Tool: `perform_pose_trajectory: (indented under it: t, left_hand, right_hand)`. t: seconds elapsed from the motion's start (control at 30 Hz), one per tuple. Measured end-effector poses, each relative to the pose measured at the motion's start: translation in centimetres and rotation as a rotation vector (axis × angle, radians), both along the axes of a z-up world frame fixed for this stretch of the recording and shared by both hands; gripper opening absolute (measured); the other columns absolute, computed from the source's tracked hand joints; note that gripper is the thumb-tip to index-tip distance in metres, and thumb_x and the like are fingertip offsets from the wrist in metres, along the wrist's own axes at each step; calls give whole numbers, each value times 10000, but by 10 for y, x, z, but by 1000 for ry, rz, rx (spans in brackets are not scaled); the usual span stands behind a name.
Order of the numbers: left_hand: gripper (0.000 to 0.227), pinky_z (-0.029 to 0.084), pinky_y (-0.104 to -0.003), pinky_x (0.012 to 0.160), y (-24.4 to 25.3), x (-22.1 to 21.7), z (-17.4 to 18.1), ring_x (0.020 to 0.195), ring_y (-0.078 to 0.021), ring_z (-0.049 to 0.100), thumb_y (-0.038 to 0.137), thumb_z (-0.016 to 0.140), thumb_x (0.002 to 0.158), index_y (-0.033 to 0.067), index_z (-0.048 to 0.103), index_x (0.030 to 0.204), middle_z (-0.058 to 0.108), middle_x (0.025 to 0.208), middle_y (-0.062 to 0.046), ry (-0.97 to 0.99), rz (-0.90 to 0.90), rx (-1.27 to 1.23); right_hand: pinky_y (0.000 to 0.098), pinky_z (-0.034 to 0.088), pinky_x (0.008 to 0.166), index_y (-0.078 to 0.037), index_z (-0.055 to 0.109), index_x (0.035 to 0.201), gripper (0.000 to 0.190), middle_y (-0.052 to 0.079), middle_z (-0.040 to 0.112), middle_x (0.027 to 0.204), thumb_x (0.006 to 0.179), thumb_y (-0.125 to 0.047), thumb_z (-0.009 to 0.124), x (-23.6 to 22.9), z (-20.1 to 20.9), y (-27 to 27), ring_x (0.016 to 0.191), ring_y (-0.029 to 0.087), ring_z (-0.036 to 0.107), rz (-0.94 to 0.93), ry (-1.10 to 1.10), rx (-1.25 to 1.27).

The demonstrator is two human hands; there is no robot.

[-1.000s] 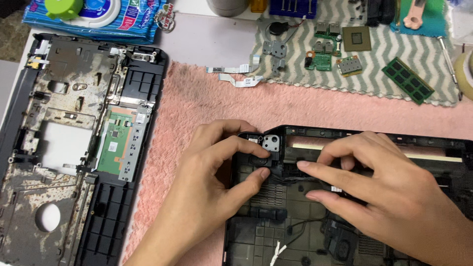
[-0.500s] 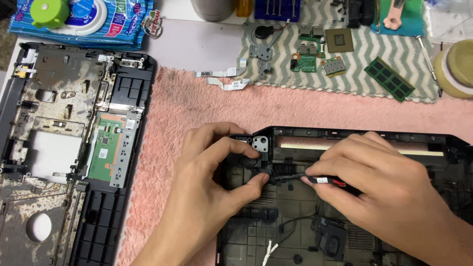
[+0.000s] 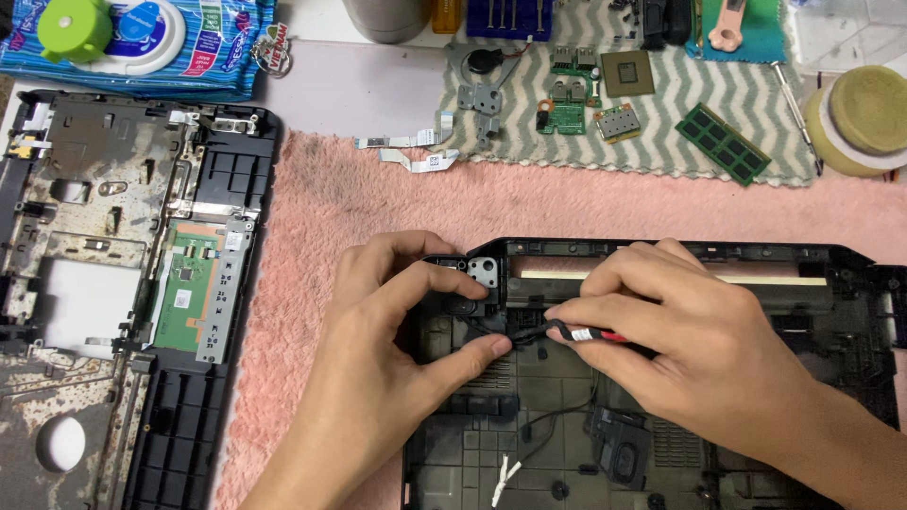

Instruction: The person assembles internal components of a disassembled electronic device, likely a laptop. They connect ribbon cables and wires to the chassis, position metal brackets, and route cables along the frame. The workspace contains tools, circuit boards, and other parts.

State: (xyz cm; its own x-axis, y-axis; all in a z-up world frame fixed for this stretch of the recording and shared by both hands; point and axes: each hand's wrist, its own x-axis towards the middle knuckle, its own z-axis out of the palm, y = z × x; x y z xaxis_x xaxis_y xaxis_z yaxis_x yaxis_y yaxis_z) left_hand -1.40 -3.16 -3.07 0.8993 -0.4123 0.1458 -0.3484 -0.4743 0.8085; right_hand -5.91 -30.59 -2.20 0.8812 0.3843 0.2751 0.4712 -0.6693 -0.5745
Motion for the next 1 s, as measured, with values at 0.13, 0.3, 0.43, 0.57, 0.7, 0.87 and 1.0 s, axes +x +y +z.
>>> perform_pose_trajectory:
  t: [0.13, 0.3, 0.43, 0.57, 0.7, 0.87, 1.0]
  left_hand:
    - [340, 472, -399, 1147, 0, 0, 1, 1318, -238, 635, 346, 1012, 846, 243, 835, 1118, 701, 1324, -18, 28, 12, -2]
    - [322, 447, -402, 1154, 0, 2, 1, 1314, -244, 633, 330, 996, 867, 249, 844, 1139, 702, 1314, -17, 32, -2, -13]
    - [336, 434, -408, 1173, 1, 2, 3, 1345, -241, 625, 329, 1003, 859, 268, 855, 1155, 708, 1342, -6, 73, -2, 4]
    - [355, 433, -401, 1168, -1, 2, 2, 1332, -231, 635, 307, 993, 846, 265, 852, 1169, 712, 1331, -7, 66, -2, -1]
    - [378, 444, -395, 1168, -2, 2, 2, 1330, -226, 638, 304, 998, 833, 261, 843, 1175, 710, 1320, -1, 76, 11, -6]
    - [397, 434, -393, 1169, -3, 2, 2, 1318, -223, 642, 286, 1006, 819, 253, 840, 1178, 712, 1306, 2, 62, 13, -14]
    - [429, 428, -393, 1159, -3, 3, 1, 1308, -226, 648, 270, 1005, 791, 252, 841, 1187, 715, 1305, -5, 51, 4, -16]
  right_hand:
    - [409, 503, 874, -142, 873, 1192, 247, 33, 689, 1031, 950, -101, 896, 1, -3, -5, 917, 205, 679, 54, 34, -26]
    - [442, 404, 780, -179, 886, 1237, 260, 13, 602, 985, 976, -175, 896, 1, -4, -4, 785, 203, 491, 88, 29, -117]
    - [416, 393, 802, -172, 859, 1130, 143, 26, 644, 1052, 990, -181, 885, -2, -9, -1, 862, 215, 595, 54, -7, -95]
    - [425, 410, 857, -183, 767, 1165, 169, 43, 614, 1118, 1001, -150, 793, -5, -8, 0, 971, 248, 595, 67, 48, -180]
    - [437, 439, 868, -126, 745, 1168, 124, 78, 622, 1222, 1046, -130, 765, -9, 2, 7, 1009, 273, 603, 100, -6, -184]
    - [438, 434, 841, -91, 730, 1143, 59, 50, 714, 1098, 1088, -109, 719, -7, 9, 9, 944, 280, 603, 153, -90, -172]
    - [409, 406, 784, -107, 746, 1108, 39, 12, 715, 975, 1071, -98, 738, -6, 6, 13, 825, 251, 586, 126, -107, -131]
